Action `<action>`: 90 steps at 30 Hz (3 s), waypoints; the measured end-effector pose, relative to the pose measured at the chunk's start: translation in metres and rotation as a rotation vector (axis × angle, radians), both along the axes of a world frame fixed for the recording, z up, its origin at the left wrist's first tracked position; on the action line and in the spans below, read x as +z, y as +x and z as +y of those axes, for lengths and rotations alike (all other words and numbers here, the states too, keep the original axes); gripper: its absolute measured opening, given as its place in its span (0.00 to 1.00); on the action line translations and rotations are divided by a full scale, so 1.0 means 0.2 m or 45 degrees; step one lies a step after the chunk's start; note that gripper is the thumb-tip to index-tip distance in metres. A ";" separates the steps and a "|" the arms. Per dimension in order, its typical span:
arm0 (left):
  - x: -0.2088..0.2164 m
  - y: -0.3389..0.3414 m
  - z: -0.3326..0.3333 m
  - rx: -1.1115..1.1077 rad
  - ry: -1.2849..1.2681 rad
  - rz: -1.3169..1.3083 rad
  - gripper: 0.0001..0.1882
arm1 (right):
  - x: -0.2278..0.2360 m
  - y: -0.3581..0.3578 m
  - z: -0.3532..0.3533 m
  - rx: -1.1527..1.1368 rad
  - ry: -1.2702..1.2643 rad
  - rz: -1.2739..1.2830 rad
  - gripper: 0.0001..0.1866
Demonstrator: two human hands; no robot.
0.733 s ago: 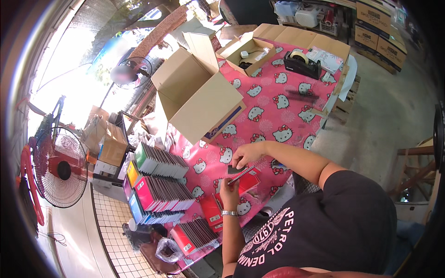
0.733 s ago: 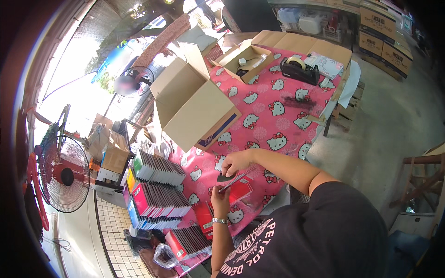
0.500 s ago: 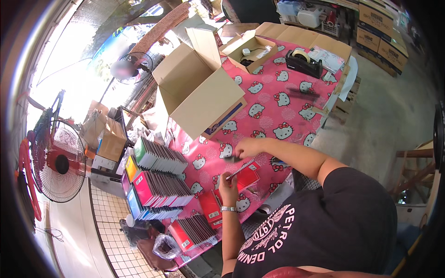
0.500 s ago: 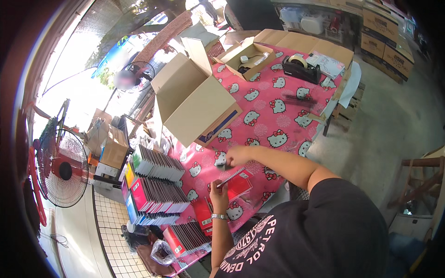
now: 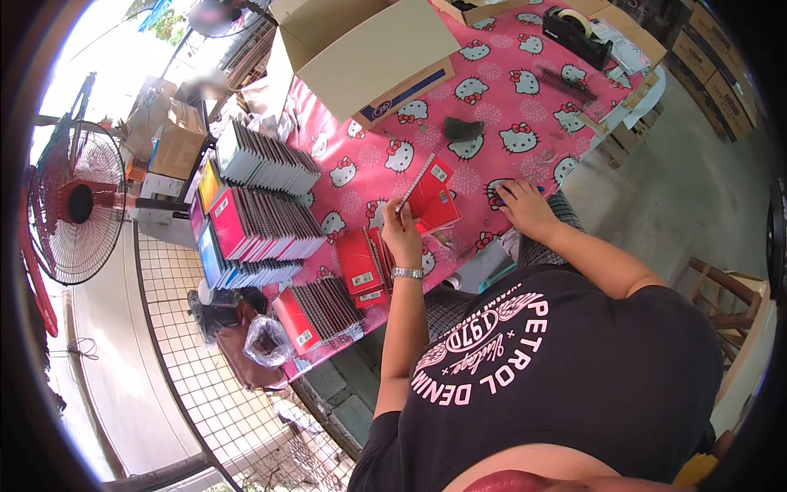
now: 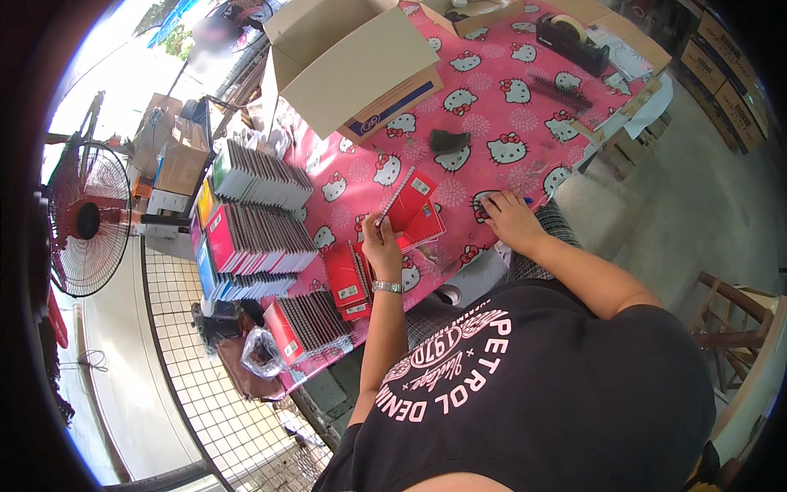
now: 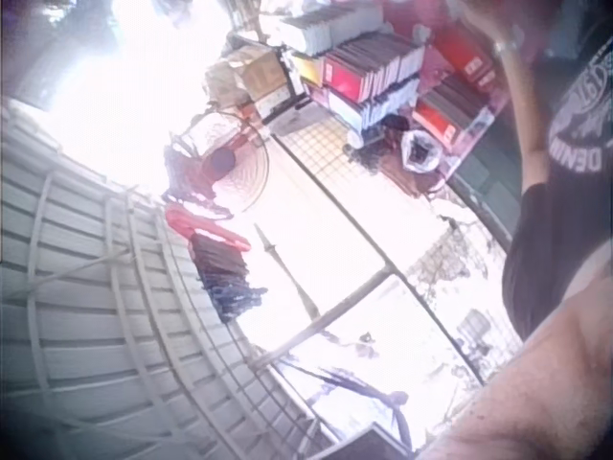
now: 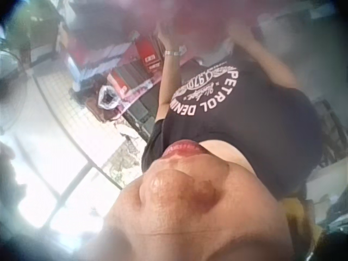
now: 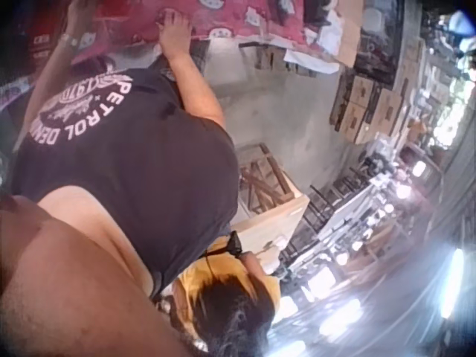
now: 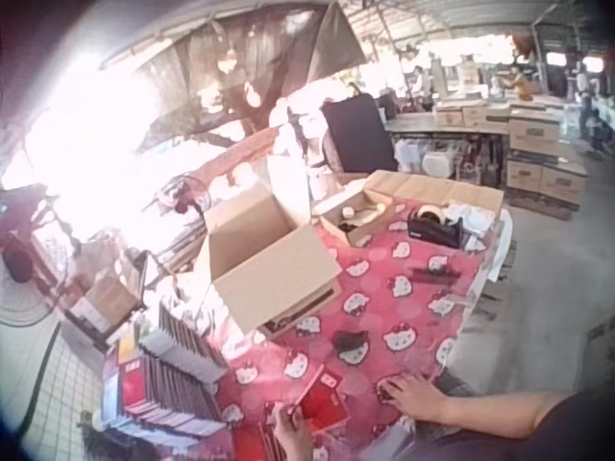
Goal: The person uses small blue pliers to adjust the spiral binding of red notebooks and places them into stacks on a table.
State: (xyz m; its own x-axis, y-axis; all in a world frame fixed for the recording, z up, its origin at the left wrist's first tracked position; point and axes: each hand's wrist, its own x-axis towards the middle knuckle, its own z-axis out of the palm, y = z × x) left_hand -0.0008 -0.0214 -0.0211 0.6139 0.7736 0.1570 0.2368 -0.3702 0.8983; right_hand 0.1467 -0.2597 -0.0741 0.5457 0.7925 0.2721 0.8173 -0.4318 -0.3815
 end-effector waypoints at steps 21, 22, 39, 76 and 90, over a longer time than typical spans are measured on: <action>-0.09 -0.04 -0.01 0.065 0.178 -0.015 0.09 | 0.41 -0.19 0.53 0.327 0.430 -0.191 0.22; -0.08 -0.03 -0.02 0.074 0.190 0.001 0.09 | 0.40 -0.19 0.53 0.332 0.337 -0.033 0.21; 0.56 -0.42 0.36 -0.075 0.987 0.805 0.09 | 0.16 0.41 0.01 0.005 -0.168 0.221 0.23; 0.49 -0.46 0.37 -0.830 1.302 1.221 0.05 | 0.36 1.21 -0.12 -0.592 0.071 -0.253 0.14; 0.01 -0.10 -0.03 -0.829 1.207 0.668 0.13 | 0.37 0.45 0.30 0.248 0.394 0.370 0.14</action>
